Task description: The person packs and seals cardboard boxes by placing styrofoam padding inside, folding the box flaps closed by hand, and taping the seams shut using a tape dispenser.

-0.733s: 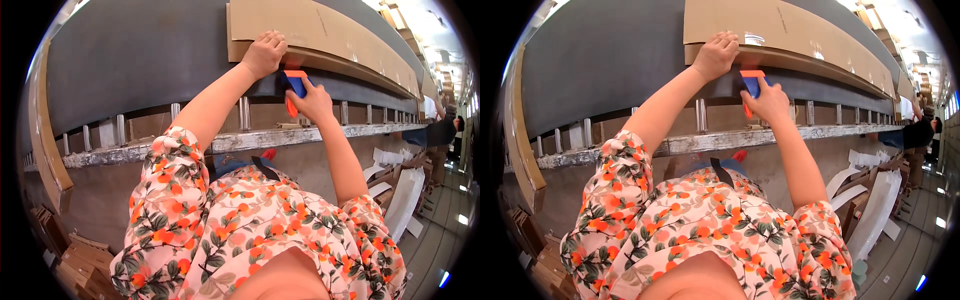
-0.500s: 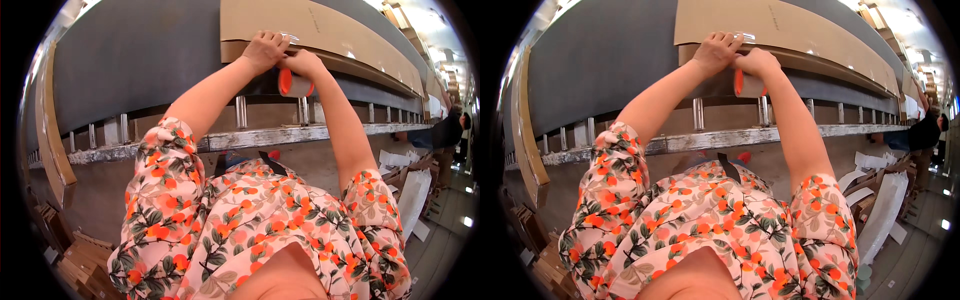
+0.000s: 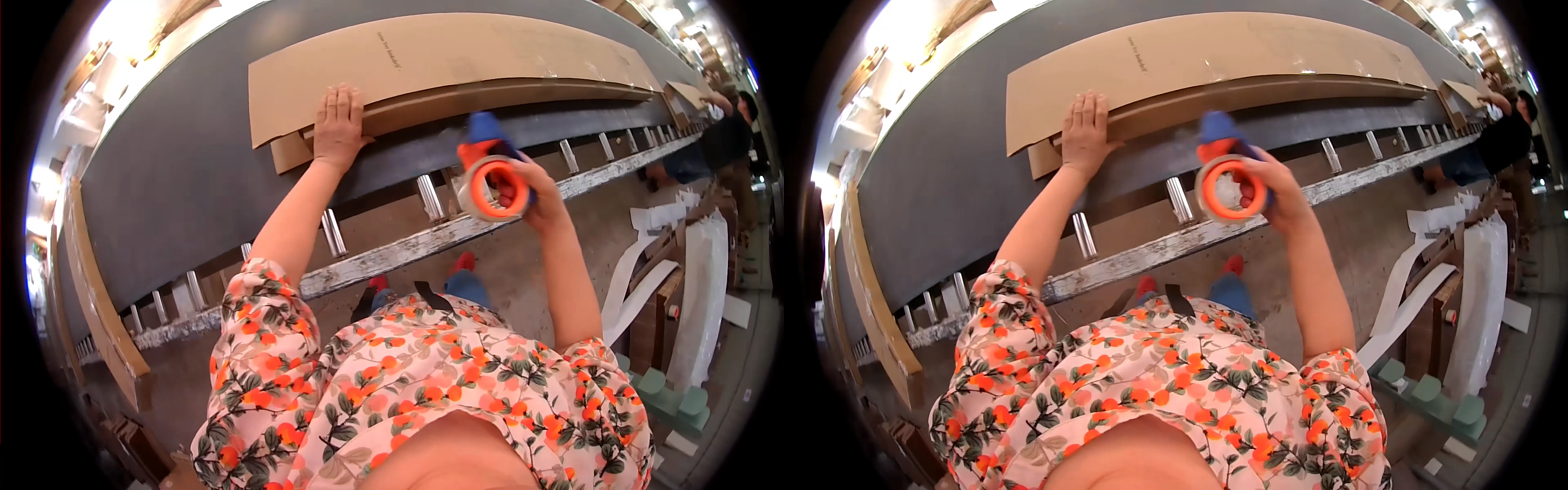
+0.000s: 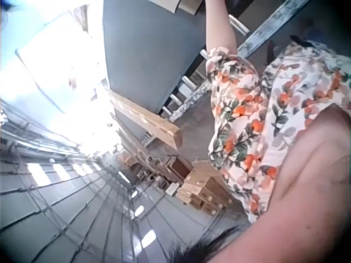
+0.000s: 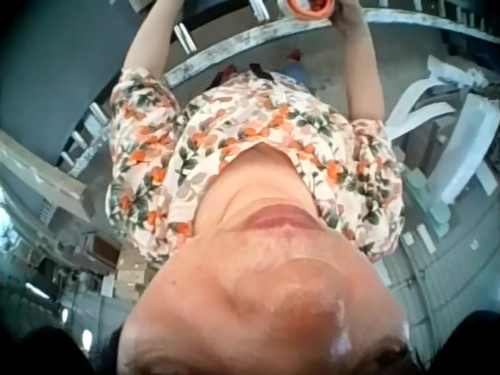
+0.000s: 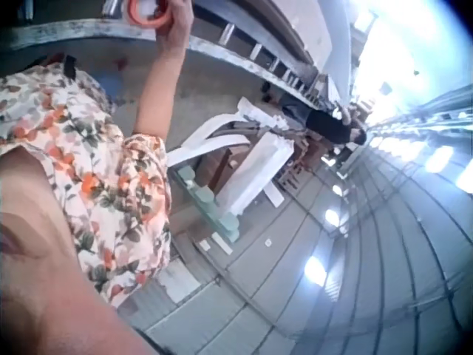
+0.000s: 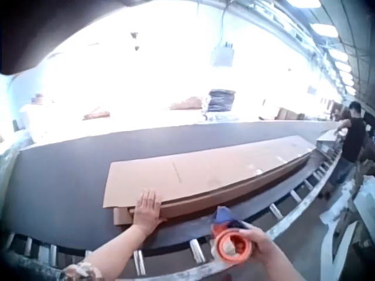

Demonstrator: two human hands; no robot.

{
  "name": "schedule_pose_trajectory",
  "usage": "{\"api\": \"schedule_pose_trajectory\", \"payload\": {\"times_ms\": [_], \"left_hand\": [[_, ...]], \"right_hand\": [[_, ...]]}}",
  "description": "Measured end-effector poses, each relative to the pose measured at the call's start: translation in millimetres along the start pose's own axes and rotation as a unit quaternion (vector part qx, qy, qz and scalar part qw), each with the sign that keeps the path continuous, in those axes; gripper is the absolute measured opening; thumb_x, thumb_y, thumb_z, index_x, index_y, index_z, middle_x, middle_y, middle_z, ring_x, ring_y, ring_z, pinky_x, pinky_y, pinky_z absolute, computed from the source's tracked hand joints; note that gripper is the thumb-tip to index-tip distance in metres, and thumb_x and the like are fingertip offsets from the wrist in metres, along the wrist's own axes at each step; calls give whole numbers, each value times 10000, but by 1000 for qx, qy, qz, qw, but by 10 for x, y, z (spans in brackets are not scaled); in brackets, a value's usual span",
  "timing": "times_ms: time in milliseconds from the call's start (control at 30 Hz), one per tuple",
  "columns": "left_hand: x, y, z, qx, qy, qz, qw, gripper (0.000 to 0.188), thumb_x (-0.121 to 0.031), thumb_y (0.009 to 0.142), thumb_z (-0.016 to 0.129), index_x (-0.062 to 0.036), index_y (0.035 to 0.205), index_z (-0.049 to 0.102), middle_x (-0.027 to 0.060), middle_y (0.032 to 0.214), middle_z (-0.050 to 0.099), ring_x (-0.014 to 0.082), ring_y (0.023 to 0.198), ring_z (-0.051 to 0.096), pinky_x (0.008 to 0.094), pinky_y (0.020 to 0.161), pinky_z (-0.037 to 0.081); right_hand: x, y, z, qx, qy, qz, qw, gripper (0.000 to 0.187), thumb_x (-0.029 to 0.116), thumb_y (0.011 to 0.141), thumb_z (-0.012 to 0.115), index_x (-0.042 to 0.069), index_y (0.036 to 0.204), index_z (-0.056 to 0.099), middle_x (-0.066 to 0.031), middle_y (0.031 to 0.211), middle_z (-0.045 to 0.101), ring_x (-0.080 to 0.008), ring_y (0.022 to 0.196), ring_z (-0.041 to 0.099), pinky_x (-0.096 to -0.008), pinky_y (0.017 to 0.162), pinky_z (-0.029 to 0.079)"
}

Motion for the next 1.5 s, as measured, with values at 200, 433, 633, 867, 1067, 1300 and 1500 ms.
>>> {"api": "schedule_pose_trajectory", "payload": {"times_ms": [200,433,633,867,1067,1300,1500], "left_hand": [[-815,-113,-422,-41,-268,-230,935,521,-425,847,672,-5,1151,616,178,1179,577,308,1132,531,396,1007,381],[-2006,155,-1013,153,-726,-504,442,705,-621,948,372,-2,968,709,53,848,674,133,787,571,265,754,424],[-2358,27,-969,76,-730,-559,385,263,-343,900,650,-87,871,704,-18,775,654,45,662,553,204,596,413],[-2117,-24,-922,-110,-659,-561,488,178,-191,907,654,-16,921,686,7,797,661,47,726,582,214,651,472],[-1335,-174,-749,-170,-423,-575,679,265,-220,847,728,7,718,686,36,706,653,82,684,586,266,617,468],[158,-511,-399,-310,-55,-534,785,142,-227,727,786,-103,705,723,61,788,684,254,720,638,335,669,506],[543,-754,-171,-294,120,-510,799,127,-294,724,787,-180,737,734,-31,876,626,195,839,607,372,758,451]], "right_hand": [[144,-177,-681,69,173,-7,983,481,260,813,626,-32,1187,544,-147,1092,633,-225,975,640,-352,856,535],[642,-108,-716,104,-227,-114,962,767,164,624,793,19,1323,515,-108,1110,602,-193,1002,589,-317,903,453],[931,26,-662,217,-525,-316,760,684,114,560,807,132,1218,620,-154,1028,549,-303,894,595,-373,779,510],[1064,385,-232,299,-586,-388,646,694,170,574,808,229,1237,609,-154,1018,533,-309,849,599,-398,706,526],[1177,698,-125,304,-682,-382,544,713,215,587,811,282,1263,594,-146,1010,530,-296,872,599,-399,707,529],[1128,1331,332,280,-737,-389,477,697,217,631,799,276,1286,568,-143,974,540,-307,851,601,-417,701,525],[714,1722,848,280,-784,-335,442,656,252,667,778,234,1282,551,-157,1004,530,-312,941,579,-409,755,511]]}}
Point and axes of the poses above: each hand's wrist, its own y-axis towards the middle knuckle, its own z-axis out of the palm, x = y × z, the point moved 2 cm from there along y, towards the middle knuckle
